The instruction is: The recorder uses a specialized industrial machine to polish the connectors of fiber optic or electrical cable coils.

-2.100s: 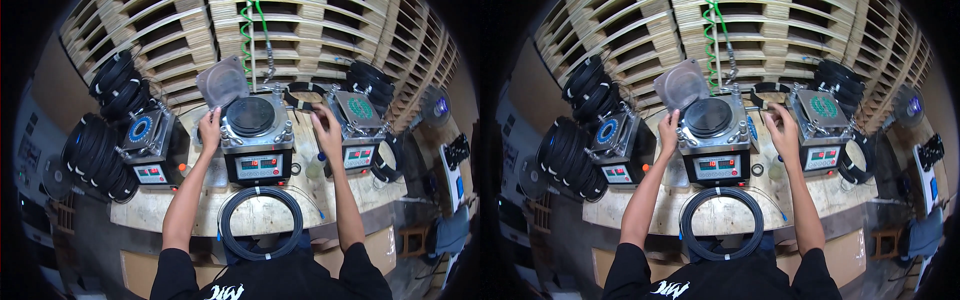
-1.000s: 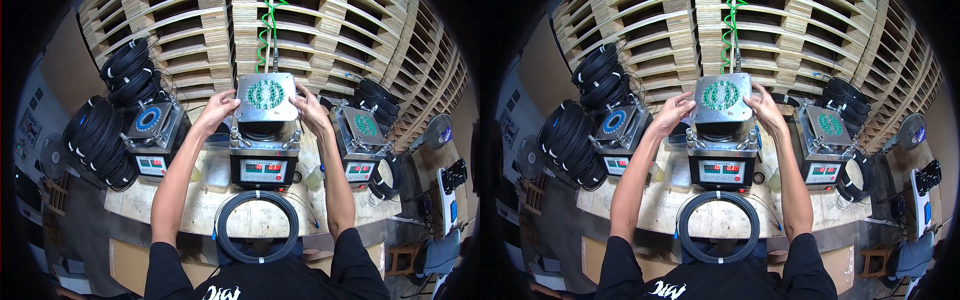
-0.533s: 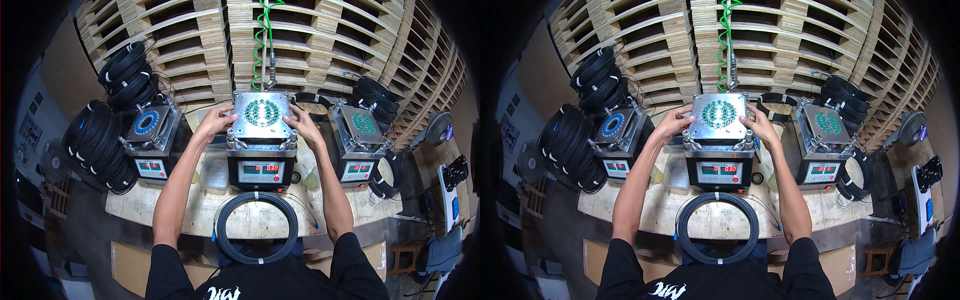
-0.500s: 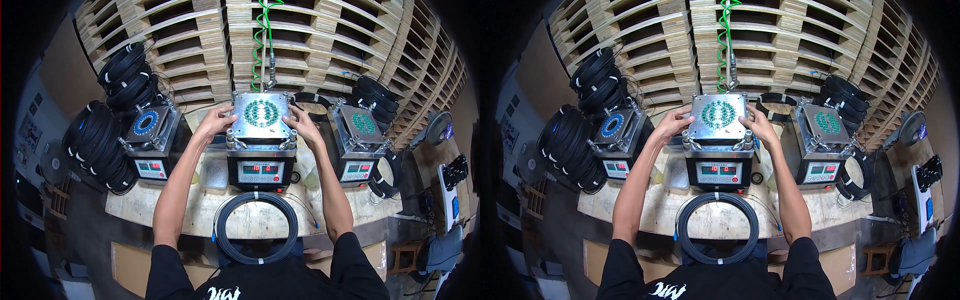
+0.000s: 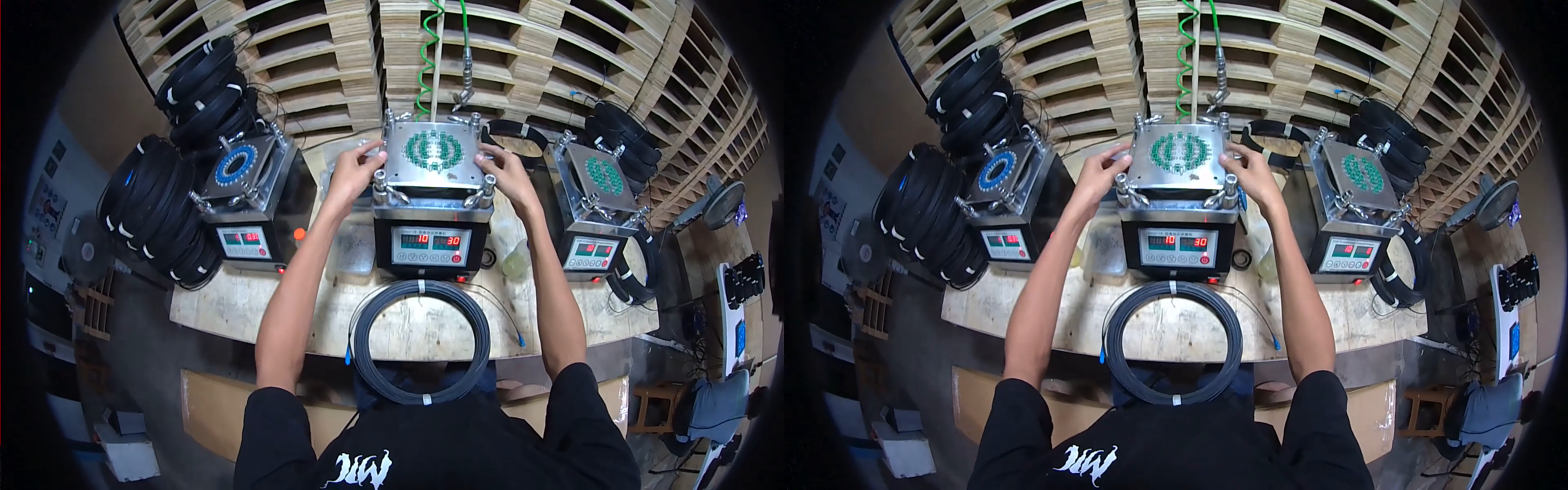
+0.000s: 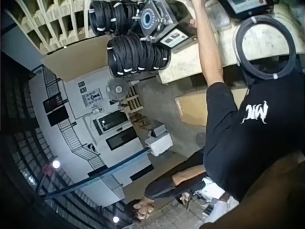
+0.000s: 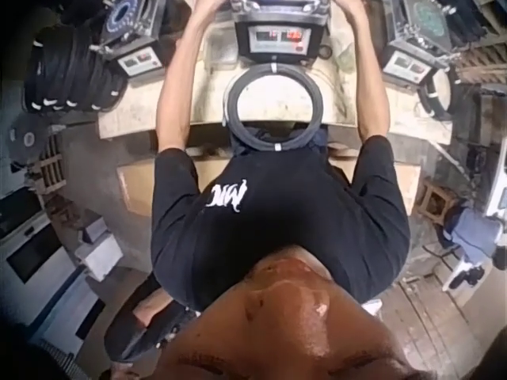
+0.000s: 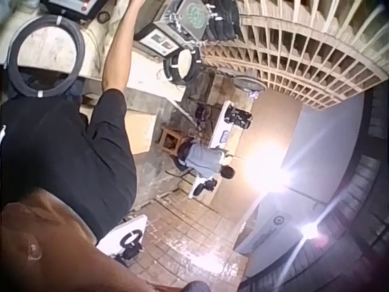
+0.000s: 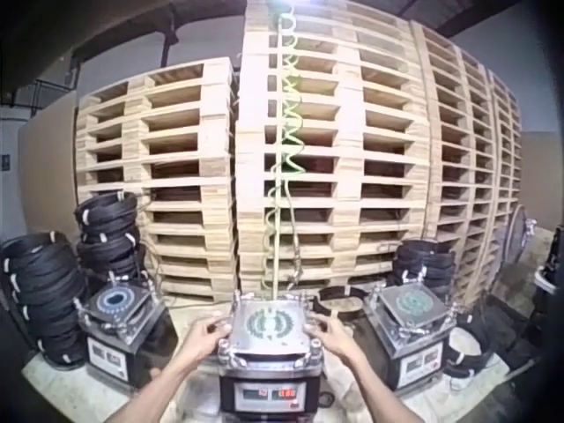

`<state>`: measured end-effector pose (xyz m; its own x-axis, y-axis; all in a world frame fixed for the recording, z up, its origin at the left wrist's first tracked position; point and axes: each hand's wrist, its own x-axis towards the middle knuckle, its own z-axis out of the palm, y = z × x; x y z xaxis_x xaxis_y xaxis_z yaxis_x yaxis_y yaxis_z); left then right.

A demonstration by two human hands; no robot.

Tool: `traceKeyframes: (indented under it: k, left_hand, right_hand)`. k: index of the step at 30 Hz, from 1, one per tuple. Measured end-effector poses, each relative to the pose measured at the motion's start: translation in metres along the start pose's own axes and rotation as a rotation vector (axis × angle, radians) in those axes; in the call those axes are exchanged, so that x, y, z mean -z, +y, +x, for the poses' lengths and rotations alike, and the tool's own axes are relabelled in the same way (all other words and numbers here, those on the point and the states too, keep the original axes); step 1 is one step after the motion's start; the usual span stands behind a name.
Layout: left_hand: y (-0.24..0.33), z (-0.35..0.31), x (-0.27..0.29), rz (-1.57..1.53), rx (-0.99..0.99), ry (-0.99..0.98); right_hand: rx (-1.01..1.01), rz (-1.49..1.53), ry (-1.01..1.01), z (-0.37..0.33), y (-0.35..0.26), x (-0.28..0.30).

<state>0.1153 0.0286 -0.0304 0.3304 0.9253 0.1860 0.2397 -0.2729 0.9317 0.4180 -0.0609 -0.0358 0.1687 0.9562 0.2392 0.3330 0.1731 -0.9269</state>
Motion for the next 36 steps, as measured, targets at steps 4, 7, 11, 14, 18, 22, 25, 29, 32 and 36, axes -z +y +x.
traceKeyframes:
  k: [4,7,11,14,18,22,25,29,32,36]
  left_hand:
    - [-0.023,-0.09,-0.009,-0.087,-0.273,0.474]
    - [-0.066,-0.177,-0.012,0.255,-0.099,0.346]
    - [-0.103,-0.258,-0.026,0.52,0.13,0.062]
    - [-0.096,-0.267,-0.034,0.512,0.156,0.077]
    - [-0.088,-0.268,-0.04,0.508,0.06,0.101]
    - [-0.107,-0.286,-0.037,0.589,0.112,0.118]
    - [-0.119,-0.302,-0.042,0.683,0.186,0.055]
    - [-0.14,-0.321,-0.049,0.633,0.144,0.085]
    - [-0.128,-0.322,-0.046,0.612,0.108,0.125]
    - [-0.099,-0.327,-0.03,0.342,0.175,0.156]
  right_hand:
    - [0.084,-0.214,0.385,-0.073,0.035,0.004]
    - [0.094,-0.347,0.28,-0.151,0.082,-0.003]
    - [-0.199,-0.392,0.014,-0.229,0.089,-0.03]
    - [-0.256,-0.578,-0.062,-0.245,0.091,-0.045]
    - [-0.224,-0.615,-0.078,-0.249,0.099,-0.056]
    - [-0.358,-0.482,-0.191,-0.26,0.093,-0.056]
    - [-0.36,-0.55,-0.109,-0.278,0.091,-0.065]
    - [-0.231,-0.643,0.009,-0.293,0.092,-0.078]
    - [-0.231,-0.595,-0.014,-0.291,0.082,-0.076]
    - [-0.083,-0.32,-0.035,-0.279,0.074,-0.078]
